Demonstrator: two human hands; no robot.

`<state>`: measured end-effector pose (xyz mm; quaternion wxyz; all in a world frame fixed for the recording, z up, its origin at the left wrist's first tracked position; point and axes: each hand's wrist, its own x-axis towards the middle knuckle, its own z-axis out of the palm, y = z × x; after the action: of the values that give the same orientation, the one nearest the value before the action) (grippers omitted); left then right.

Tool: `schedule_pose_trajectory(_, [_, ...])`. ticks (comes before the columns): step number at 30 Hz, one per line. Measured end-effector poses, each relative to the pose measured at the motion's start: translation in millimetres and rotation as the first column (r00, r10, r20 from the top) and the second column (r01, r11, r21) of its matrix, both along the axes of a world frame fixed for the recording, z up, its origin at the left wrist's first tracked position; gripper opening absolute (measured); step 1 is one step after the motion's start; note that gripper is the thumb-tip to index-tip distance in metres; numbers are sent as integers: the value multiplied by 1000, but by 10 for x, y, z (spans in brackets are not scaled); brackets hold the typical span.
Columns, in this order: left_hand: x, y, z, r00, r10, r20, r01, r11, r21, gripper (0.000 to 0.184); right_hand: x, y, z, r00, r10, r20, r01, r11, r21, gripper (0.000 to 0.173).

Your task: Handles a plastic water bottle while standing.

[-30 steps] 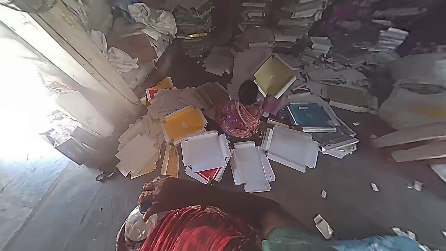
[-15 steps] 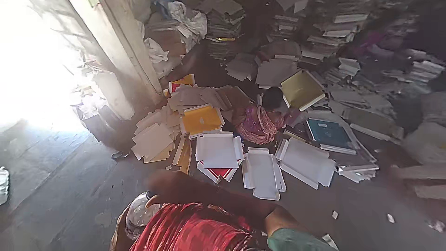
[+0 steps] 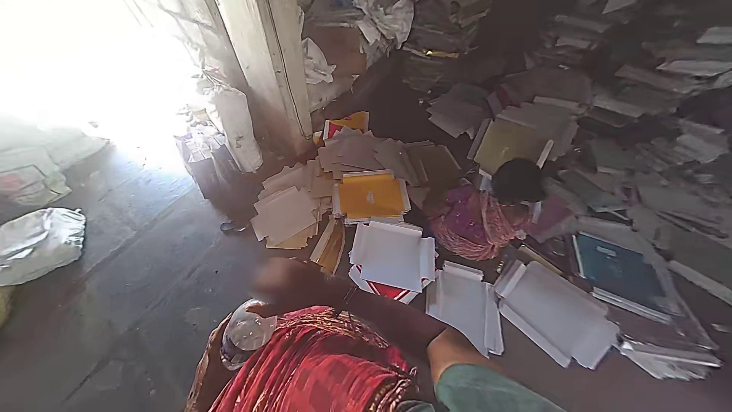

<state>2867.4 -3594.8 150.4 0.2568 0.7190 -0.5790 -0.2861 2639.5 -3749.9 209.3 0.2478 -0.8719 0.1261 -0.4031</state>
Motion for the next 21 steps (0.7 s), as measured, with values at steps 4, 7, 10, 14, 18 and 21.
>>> schedule_pose_trajectory(4, [351, -459, -159, 997, 48, 55, -42, 994, -102, 81, 301, -421, 21, 994, -104, -16, 105, 991, 78, 40])
schedule_pose_trajectory(7, [601, -829, -273, 997, 45, 63, -38, 992, -116, 84, 482, -743, -37, 985, -173, 22, 168, 975, 143, 41])
schedule_pose_trajectory(10, [626, -1171, -118, 998, 38, 49, -35, 998, -53, 80, 543, -989, -26, 978, -203, -54, 210, 951, 226, 38])
schedule_pose_trajectory(14, [566, -1556, 93, 994, -4, 111, -4, 997, 72, 85, 477, -1376, 26, 962, -181, -207, 235, 931, 278, 43])
schedule_pose_trajectory(18, [574, -1852, 103, 995, -5, 102, -6, 994, 108, 82, 426, -1799, 60, 957, 10, -291, 106, 920, 378, 43])
schedule_pose_trajectory(21, [674, -1944, 74, 994, 17, 109, -30, 992, 121, 81, 500, -1995, 59, 965, 97, -243, 5, 921, 390, 33])
